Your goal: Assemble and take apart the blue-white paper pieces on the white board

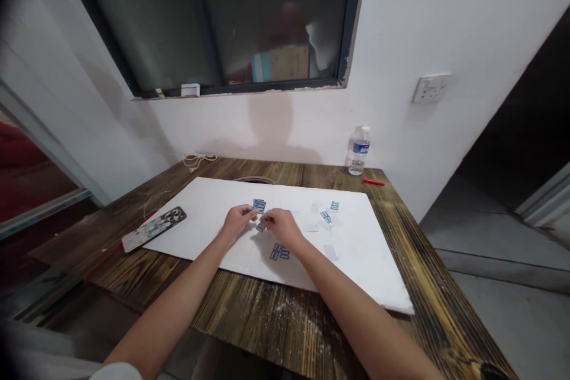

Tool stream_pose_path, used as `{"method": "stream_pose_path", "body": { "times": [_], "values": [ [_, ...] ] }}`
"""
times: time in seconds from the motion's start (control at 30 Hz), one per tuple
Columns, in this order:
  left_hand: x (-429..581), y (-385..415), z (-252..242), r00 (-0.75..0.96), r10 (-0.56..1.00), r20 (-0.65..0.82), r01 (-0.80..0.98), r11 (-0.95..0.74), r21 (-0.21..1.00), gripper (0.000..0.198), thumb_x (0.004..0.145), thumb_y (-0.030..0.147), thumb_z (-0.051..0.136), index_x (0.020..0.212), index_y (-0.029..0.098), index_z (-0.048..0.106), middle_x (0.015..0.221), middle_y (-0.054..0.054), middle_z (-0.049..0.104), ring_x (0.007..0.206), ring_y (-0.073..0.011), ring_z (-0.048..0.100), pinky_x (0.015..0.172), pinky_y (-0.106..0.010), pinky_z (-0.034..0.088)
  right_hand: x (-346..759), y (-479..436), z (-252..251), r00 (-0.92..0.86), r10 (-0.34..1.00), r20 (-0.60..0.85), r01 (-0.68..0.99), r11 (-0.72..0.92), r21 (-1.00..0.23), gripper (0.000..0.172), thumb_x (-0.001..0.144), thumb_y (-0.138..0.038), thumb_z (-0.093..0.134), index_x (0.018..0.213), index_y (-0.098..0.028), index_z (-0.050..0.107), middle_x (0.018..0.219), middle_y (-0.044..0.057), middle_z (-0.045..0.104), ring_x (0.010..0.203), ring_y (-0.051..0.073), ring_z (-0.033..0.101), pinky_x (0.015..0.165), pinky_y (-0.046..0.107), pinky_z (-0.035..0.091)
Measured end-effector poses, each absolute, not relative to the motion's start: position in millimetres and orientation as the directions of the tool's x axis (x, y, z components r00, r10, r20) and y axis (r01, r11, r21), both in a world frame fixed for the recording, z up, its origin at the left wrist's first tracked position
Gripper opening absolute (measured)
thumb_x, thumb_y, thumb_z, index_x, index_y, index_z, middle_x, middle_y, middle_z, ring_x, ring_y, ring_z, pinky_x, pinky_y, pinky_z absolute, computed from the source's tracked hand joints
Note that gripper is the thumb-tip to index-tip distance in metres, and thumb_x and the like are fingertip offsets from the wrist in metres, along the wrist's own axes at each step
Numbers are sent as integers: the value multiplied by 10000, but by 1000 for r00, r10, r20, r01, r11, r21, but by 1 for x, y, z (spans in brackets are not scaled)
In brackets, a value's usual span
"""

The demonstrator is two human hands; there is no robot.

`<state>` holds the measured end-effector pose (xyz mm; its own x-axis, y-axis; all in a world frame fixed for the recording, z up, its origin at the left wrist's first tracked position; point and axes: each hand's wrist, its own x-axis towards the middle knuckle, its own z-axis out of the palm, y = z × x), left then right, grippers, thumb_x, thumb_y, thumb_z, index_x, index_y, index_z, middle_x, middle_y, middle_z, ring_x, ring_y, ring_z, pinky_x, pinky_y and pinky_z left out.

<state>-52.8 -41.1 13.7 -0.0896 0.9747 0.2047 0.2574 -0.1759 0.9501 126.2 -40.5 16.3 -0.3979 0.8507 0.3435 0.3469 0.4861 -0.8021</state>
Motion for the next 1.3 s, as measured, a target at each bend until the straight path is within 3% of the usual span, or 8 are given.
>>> {"method": "stream_pose_path", "body": {
  "times": [0.23,0.5,0.97,1.3],
  "values": [
    [-50,-41,12,-1,981,191,345,-179,921,309,662,449,720,619,148,664,612,-37,671,596,-153,595,623,-272,464,135,-34,17,-199,922,332,274,377,-885,60,736,-179,643,760,-190,697,642,-6,684,594,147,641,628,250,474],
    [-49,-43,13,64,987,151,414,-164,895,358,660,506,707,620,154,660,629,-49,685,611,-165,606,617,-271,453,137,-37,21,-254,848,466,489,528,-694,122,761,-118,618,754,-198,710,712,17,693,674,152,613,652,244,429],
    [-48,-47,15,133,979,153,446,-197,873,309,697,445,690,644,141,680,636,-39,678,615,-152,595,619,-257,438,138,-39,20,-242,854,460,471,518,-714,67,789,-180,645,751,-218,686,715,-5,698,650,151,604,642,248,414],
    [-49,-48,13,168,977,134,446,-197,873,308,686,444,694,649,139,670,623,-28,662,595,-145,572,598,-250,408,141,-35,17,-250,814,524,517,570,-639,116,830,-205,636,930,-237,685,824,0,697,698,159,594,674,268,413]
  ]
}}
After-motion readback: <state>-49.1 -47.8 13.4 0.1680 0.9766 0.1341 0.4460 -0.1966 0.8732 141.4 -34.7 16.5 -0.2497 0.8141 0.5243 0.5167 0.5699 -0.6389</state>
